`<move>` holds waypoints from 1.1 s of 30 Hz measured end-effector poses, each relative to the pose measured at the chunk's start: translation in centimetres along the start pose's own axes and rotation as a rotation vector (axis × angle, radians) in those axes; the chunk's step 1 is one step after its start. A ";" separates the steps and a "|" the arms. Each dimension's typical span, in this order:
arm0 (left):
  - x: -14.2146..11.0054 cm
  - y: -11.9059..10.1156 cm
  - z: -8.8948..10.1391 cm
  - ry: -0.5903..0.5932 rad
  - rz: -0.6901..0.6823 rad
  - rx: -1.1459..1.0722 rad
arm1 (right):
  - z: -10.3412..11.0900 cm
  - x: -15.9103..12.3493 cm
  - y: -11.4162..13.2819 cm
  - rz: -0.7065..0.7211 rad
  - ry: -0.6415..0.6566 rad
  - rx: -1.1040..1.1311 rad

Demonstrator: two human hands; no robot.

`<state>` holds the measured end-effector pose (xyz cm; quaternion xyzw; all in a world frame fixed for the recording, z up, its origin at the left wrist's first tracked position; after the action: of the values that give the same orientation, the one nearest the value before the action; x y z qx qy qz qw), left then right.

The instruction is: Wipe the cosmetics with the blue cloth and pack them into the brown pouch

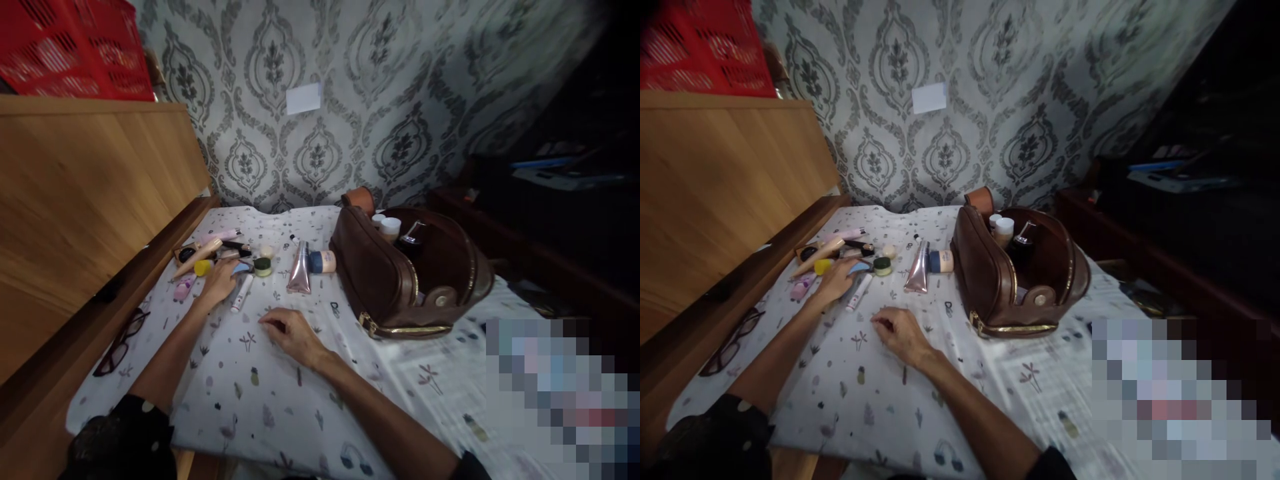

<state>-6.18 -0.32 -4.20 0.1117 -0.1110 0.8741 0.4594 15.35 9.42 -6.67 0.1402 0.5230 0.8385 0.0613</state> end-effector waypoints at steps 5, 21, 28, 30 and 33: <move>1.8 -2.2 1.7 -0.032 -0.041 -0.002 | 0.3 0.0 0.4 -0.009 0.022 0.024; 14.0 -12.5 -4.4 0.305 -0.334 0.069 | 0.8 0.1 -0.5 -0.109 -0.020 0.367; 12.5 -11.5 -1.3 0.270 -0.284 0.120 | 1.2 0.4 -0.9 -0.152 -0.046 0.435; 11.9 -10.9 -0.2 0.251 -0.246 0.121 | 1.3 0.7 -1.2 -0.162 -0.058 0.449; 10.5 -9.7 1.4 0.216 -0.165 0.104 | 1.5 1.1 -1.7 -0.165 -0.088 0.463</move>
<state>-3.82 12.79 1.12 0.0493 -0.0059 0.8449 0.5327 14.72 11.75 -7.38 0.1439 0.7078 0.6813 0.1186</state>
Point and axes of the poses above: each hand's wrist, its own x-axis towards the middle knuckle, its own z-axis out of the back of the hand, y = z × x, the point moved 3 cm from there along x, towards the middle knuckle, and after that the axes turned 4 degrees about -z, right-handed, at the moved point
